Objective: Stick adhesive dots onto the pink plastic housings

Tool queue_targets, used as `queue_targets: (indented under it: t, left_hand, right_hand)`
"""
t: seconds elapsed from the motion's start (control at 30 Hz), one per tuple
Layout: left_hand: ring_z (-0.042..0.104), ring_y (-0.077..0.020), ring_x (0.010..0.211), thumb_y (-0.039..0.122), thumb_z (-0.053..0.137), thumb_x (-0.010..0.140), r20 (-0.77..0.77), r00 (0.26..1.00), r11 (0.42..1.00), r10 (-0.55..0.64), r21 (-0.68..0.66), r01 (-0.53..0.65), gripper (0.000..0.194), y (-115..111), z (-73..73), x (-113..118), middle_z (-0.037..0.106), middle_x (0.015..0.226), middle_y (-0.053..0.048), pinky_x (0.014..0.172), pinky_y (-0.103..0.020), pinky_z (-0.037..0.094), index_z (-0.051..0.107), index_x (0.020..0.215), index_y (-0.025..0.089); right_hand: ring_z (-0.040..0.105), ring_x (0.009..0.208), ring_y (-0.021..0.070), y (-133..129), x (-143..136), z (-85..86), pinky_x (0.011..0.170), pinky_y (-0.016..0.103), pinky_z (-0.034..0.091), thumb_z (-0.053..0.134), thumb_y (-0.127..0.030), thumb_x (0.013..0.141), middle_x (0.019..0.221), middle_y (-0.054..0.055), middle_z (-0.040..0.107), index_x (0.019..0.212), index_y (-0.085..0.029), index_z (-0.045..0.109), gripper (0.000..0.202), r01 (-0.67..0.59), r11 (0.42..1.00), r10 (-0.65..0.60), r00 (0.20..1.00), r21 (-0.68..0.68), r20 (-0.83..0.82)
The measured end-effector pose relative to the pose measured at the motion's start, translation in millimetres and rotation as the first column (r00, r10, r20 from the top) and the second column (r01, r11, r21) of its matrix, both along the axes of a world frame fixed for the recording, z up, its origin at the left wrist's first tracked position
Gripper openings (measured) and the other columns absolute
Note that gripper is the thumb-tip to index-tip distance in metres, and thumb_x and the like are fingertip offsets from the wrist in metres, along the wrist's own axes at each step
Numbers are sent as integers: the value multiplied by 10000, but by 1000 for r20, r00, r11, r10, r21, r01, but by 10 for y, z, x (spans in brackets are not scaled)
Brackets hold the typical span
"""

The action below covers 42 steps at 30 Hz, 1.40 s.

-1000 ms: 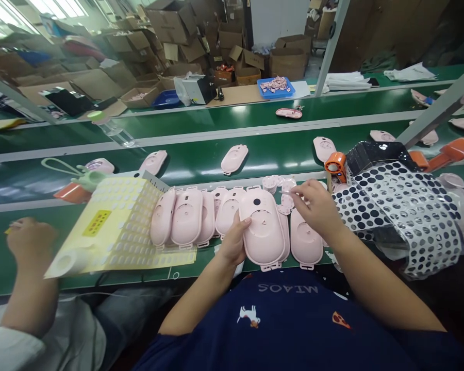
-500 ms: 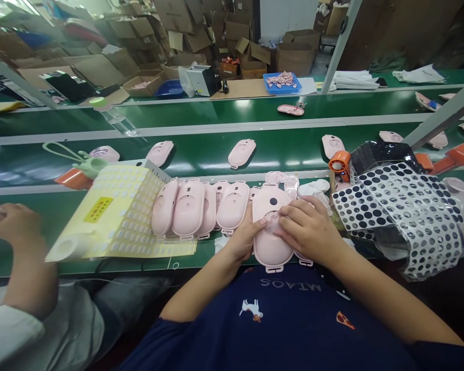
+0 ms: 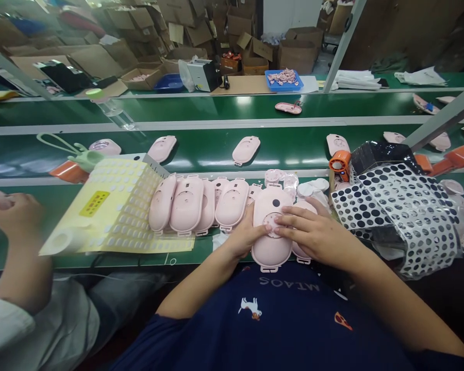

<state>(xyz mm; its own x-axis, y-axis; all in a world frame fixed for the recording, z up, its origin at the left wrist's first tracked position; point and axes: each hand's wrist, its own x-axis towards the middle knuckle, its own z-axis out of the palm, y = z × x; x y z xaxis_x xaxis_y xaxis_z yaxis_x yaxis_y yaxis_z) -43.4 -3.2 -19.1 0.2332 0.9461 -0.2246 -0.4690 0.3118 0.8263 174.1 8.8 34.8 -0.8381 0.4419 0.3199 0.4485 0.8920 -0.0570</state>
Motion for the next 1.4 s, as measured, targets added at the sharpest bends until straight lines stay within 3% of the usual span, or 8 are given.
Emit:
queue_targets:
  t: [0.2,0.53,0.7,0.83,0.97,1.07,1.2,1.4]
  left_hand:
    - [632,-356,1178,322,929,588,-33,999,1000,4,-26,-5,943,-21,-13,50,681,1232,-132,987,-476,512,474,1405,207]
    - [584,-389,1264,372,910,619,-17,1000,1000,-3,11,3,887,-2,-38,69,669,1285,-135,1049,-496,476,510,1393,206]
    - [574,-397,1294,342,902,636,-68,997,1000,-27,15,28,940,-4,-55,82,649,1352,-142,1062,-499,477,471,1462,222]
    - [561,-403,1317,307,891,635,-93,994,998,-57,6,58,917,-7,-27,71,642,1379,-137,1081,-499,469,497,1459,228]
    - [626,-394,1219,268,879,582,-70,998,1000,6,-2,-6,877,54,-10,-59,694,1276,-129,1027,-489,510,549,1392,214]
    - [662,-365,1125,227,838,561,-127,979,987,160,53,-154,864,357,-1,-313,718,1179,-109,958,-468,546,548,1375,215]
    - [677,-321,1059,172,775,596,-381,856,936,349,92,-341,804,1283,90,-688,706,1142,-95,911,-441,573,542,1363,223]
    - [660,-257,1086,323,717,897,-651,693,942,309,109,-318,486,2412,272,-816,634,1273,-131,926,-438,569,566,1338,187]
  right_hand:
    - [619,1071,210,0,-60,-114,979,402,382,523,-171,1019,1157,38,766,1103,-209,723,219,21,989,-1,991,148,-132]
    - [582,938,216,-111,-170,-80,866,378,356,553,-153,991,1048,70,745,1052,-177,724,183,107,987,-93,989,119,-113]
    - [593,892,210,-93,-167,-136,839,363,404,563,-141,972,954,54,724,964,-192,718,163,190,980,-198,966,-65,-166]
    - [637,877,184,-44,-111,-121,817,337,480,533,-137,987,913,38,714,956,-211,689,175,75,973,-145,934,-219,-327]
    - [669,855,166,-62,83,-109,768,311,545,559,-114,960,904,27,702,1005,-246,651,167,28,957,-200,786,-290,-584]
    - [684,814,171,-171,298,-218,744,310,564,589,-109,930,868,20,689,979,-265,644,173,156,931,-334,727,-329,-601]
    - [683,758,162,-372,422,-490,684,270,569,571,-100,912,824,11,682,937,-266,633,178,247,900,-423,698,-360,-577]
    - [683,766,161,-478,374,-701,704,257,574,503,-99,910,839,42,675,912,-230,658,203,326,863,-495,696,-385,-520]
